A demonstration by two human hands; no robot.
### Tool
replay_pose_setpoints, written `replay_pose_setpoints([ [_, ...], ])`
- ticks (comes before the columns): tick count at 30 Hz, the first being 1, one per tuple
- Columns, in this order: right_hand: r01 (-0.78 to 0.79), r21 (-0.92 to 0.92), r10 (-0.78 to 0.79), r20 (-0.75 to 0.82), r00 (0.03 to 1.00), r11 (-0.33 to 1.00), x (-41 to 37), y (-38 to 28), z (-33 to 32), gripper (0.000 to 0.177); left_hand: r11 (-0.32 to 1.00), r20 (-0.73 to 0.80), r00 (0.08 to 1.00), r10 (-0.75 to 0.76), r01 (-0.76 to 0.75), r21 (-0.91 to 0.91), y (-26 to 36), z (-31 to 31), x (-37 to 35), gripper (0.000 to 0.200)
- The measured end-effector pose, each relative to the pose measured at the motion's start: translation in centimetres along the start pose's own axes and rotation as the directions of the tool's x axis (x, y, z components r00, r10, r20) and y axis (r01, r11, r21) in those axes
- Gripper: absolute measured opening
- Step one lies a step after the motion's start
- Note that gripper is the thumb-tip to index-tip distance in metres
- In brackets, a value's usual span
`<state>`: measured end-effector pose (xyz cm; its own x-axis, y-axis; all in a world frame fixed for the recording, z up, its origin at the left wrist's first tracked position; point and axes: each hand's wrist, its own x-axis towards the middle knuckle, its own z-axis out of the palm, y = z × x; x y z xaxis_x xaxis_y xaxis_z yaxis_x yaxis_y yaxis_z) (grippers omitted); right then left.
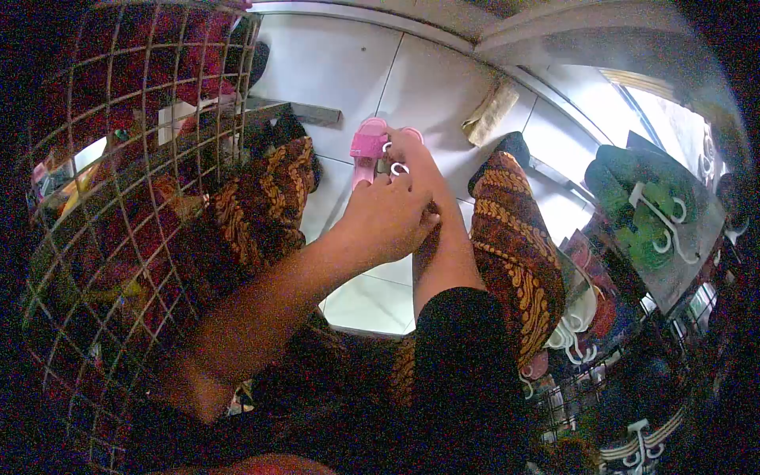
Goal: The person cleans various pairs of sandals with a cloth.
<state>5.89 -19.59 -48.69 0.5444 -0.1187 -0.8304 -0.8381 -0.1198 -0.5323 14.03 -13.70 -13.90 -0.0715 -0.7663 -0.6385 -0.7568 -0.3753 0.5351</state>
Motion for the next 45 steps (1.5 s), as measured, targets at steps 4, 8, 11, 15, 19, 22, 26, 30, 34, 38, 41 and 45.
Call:
replay_pose_setpoints([
  [4,-0.047,0.056,0.035,0.199,0.979,0.997,-0.7,1.0,1.4,0.038,1.0,0.008,1.0,-0.024,0.024,0.012,-0.2,0.9,-0.2,0.041],
  [8,0.183,-0.268,-0.174,0.059,0.983,0.946,-8.1,-5.0,-3.1,0.036,0.997,-0.072,0.995,-0.067,0.065,-0.031,-0.6,-0.2,0.5,0.043],
  [11,0.287,-0.527,-0.407,-0.125,0.905,0.8,-15.7,-10.9,-8.9,0.034,0.986,-0.304,0.938,-0.166,0.158,-0.051,-2.1,-2.4,1.8,0.05],
  [15,0.073,-0.429,-0.261,-0.399,0.879,0.901,-25.8,-15.6,-13.8,0.028,0.945,-0.527,0.789,-0.318,0.22,-0.24,-2.1,-5.3,0.8,0.075],
  [19,0.223,-0.239,-0.319,-0.529,0.786,0.945,-34.3,-15.3,-13.8,0.03,0.934,-0.418,0.898,-0.139,-0.021,-0.356,-2.6,-5.9,0.3,0.079],
  [22,0.365,-0.037,-0.309,-0.615,0.725,0.93,-36.1,-13.8,-12.5,0.032,0.761,-0.451,0.891,0.053,-0.328,-0.56,-3.2,-3.6,0.1,0.06],
  [26,0.303,0.05,-0.177,-0.718,0.673,0.952,-35.5,-11.7,-12.3,0.032,0.573,-0.494,0.86,-0.126,-0.344,-0.744,-2.6,-4.1,-1.5,0.049],
  [30,0.108,-0.048,-0.114,-0.61,0.784,0.993,-30.6,-8.9,-14.2,0.026,0.433,-0.367,0.877,-0.312,-0.213,-0.876,-3.0,-4.6,-0.9,0.052],
  [34,0.234,0.445,0.014,-0.486,0.874,0.865,-31.7,-11.2,-14.9,0.03,0.325,-0.348,0.871,-0.346,-0.236,-0.916,-1.6,-5.1,0.3,0.051],
  [38,0.267,0.675,0.075,-0.432,0.899,0.688,-30.7,-10.7,-16.0,0.022,0.296,-0.29,0.867,-0.406,-0.175,-0.939,-0.9,-4.8,0.9,0.045],
  [41,0.31,0.727,0.062,-0.435,0.898,0.613,-30.1,-9.6,-17.0,0.023,0.244,-0.325,0.863,-0.386,-0.244,-0.939,-0.6,-4.7,1.2,0.042],
  [45,0.266,0.677,0.068,-0.424,0.903,0.686,-31.9,-13.1,-16.1,0.026,0.219,-0.277,0.893,-0.356,-0.209,-0.953,-0.3,-4.5,1.0,0.039],
])
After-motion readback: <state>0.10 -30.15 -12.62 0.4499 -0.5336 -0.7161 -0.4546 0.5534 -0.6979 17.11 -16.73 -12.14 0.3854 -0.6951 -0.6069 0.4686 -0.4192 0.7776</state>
